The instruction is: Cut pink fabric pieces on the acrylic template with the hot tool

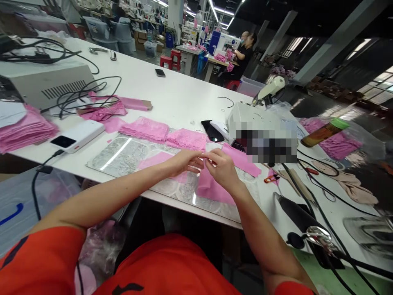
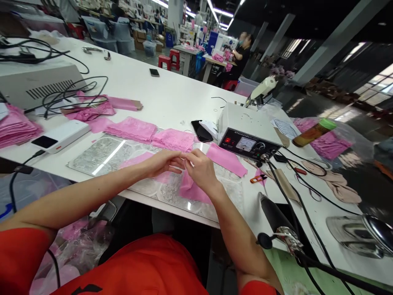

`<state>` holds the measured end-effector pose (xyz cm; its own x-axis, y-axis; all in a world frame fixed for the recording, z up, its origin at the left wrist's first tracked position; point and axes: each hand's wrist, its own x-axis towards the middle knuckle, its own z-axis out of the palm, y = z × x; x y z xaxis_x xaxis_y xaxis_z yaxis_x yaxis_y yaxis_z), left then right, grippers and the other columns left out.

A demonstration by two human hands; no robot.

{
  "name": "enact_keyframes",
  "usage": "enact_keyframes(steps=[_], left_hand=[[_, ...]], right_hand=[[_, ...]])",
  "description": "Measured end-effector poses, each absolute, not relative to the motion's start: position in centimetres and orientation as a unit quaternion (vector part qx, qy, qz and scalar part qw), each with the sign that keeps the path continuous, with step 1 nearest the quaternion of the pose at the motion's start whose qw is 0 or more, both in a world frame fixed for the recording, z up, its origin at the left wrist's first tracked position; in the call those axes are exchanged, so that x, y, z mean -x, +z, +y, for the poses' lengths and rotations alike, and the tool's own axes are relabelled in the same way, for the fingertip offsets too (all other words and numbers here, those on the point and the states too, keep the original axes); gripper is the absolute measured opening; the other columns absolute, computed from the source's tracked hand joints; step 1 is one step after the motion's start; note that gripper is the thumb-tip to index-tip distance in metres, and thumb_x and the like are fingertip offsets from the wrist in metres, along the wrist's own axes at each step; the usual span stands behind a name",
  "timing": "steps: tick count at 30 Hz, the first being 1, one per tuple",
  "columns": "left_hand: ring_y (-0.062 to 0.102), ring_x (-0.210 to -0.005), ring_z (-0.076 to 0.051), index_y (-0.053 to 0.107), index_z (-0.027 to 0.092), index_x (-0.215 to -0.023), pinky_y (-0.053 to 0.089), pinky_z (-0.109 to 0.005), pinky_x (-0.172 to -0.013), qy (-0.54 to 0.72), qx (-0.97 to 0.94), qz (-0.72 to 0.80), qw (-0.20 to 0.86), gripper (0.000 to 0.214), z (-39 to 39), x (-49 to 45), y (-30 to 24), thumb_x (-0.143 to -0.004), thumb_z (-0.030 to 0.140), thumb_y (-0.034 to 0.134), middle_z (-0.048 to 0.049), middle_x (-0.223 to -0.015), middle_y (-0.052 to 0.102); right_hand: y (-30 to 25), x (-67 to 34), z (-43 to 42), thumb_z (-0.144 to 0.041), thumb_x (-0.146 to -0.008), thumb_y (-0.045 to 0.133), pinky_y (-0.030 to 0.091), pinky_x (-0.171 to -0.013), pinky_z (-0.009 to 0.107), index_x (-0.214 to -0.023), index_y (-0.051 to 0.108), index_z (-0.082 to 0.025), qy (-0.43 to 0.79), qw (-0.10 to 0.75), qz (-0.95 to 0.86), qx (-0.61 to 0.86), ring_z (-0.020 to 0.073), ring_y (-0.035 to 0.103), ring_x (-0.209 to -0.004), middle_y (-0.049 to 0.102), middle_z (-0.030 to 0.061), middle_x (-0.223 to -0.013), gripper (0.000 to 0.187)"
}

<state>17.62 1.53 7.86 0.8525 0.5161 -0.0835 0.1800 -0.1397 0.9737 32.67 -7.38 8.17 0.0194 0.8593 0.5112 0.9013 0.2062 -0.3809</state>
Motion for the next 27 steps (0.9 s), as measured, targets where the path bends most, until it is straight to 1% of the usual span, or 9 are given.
enact_keyframes(steps=[2,4,6,8,10,12,16,20,27], left_hand=[[0.07,-0.082,-0.021,0.064,0.011,-0.092,0.058,-0.035,-0.076,0.16,-0.652,0.276,0.688,0.054,2.4,-16.1,8.6,-0.094,0.059,0.039,-0.0122,-0.087,0.071],[0.068,-0.07,-0.019,0.063,0.012,-0.083,0.059,-0.034,-0.071,0.187,-0.541,0.326,0.752,0.053,3.0,-14.4,9.1,-0.087,0.064,0.053,-0.0083,-0.077,0.068],[0.066,-0.062,-0.017,0.062,0.013,-0.08,0.058,-0.031,-0.063,0.21,-0.471,0.367,0.774,0.047,3.6,-13.0,9.3,-0.082,0.06,0.062,-0.005,-0.071,0.066],[0.065,-0.059,-0.016,0.063,0.013,-0.081,0.056,-0.028,-0.057,0.223,-0.47,0.393,0.758,0.042,4.1,-11.8,9.1,-0.083,0.056,0.063,-0.0041,-0.07,0.066],[0.065,-0.059,-0.015,0.063,0.013,-0.081,0.055,-0.026,-0.055,0.232,-0.471,0.418,0.742,0.036,4.6,-10.8,8.6,-0.083,0.049,0.065,-0.0042,-0.07,0.067],[0.064,-0.058,-0.014,0.062,0.013,-0.076,0.053,-0.024,-0.055,0.24,-0.481,0.436,0.721,0.026,5.0,-10.1,7.9,-0.08,0.038,0.069,-0.0033,-0.067,0.066],[0.055,-0.05,-0.01,0.062,0.013,-0.07,0.042,-0.018,-0.047,0.251,-0.533,0.455,0.668,0.012,5.4,-9.4,6.5,-0.067,0.017,0.073,0.0021,-0.056,0.059],[0.051,-0.048,-0.009,0.064,0.014,-0.074,0.036,-0.018,-0.046,0.259,-0.601,0.456,0.604,0.013,5.4,-9.4,5.7,-0.062,0.014,0.067,0.0048,-0.054,0.056],[0.06,-0.062,-0.016,0.067,0.016,-0.085,0.043,-0.023,-0.055,0.237,-0.723,0.446,0.471,0.025,5.2,-8.6,5.9,-0.063,0.023,0.058,0.0009,-0.064,0.065]], right_hand=[[8.2,-30.8,-5.2,-0.017,-0.085,0.052,0.047,-0.065,0.026,-0.093,0.073,-0.023,-0.007,0.323,-0.725,0.608,0.0132,0.058,-0.07,0.065,0.0032,-0.084,0.024],[7.9,-28.8,-3.2,-0.015,-0.083,0.052,0.048,-0.068,0.027,-0.092,0.073,-0.021,0.027,0.322,-0.743,0.585,0.0139,0.06,-0.073,0.067,0.0042,-0.084,0.023],[7.7,-27.2,-1.4,-0.013,-0.081,0.053,0.05,-0.071,0.027,-0.092,0.072,-0.019,0.077,0.341,-0.755,0.555,0.0141,0.061,-0.075,0.069,0.0047,-0.086,0.023],[7.5,-26.4,-0.3,-0.014,-0.08,0.054,0.051,-0.073,0.027,-0.096,0.071,-0.02,0.128,0.373,-0.752,0.527,0.0137,0.063,-0.077,0.072,0.0042,-0.091,0.025],[7.4,-26.7,0.0,-0.017,-0.08,0.054,0.052,-0.073,0.028,-0.097,0.071,-0.021,0.161,0.401,-0.732,0.527,0.0135,0.064,-0.078,0.073,0.0034,-0.095,0.025],[7.3,-28.0,-0.5,-0.023,-0.079,0.055,0.05,-0.07,0.028,-0.092,0.072,-0.021,0.168,0.397,-0.699,0.571,0.0138,0.063,-0.075,0.073,0.0024,-0.088,0.021],[7.0,-31.5,-3.0,-0.029,-0.077,0.056,0.043,-0.061,0.027,-0.076,0.069,-0.02,0.175,0.263,-0.639,0.701,0.013,0.057,-0.062,0.066,-0.0001,-0.065,0.016],[6.3,-32.4,-5.1,-0.03,-0.077,0.057,0.039,-0.06,0.025,-0.078,0.066,-0.02,0.198,0.139,-0.627,0.74,0.013,0.057,-0.065,0.068,0.0004,-0.07,0.014],[6.9,-31.3,-4.0,-0.021,-0.079,0.05,0.036,-0.062,0.024,-0.074,0.062,-0.019,0.185,0.115,-0.635,0.741,0.0126,0.057,-0.07,0.068,0.0017,-0.076,0.013]])
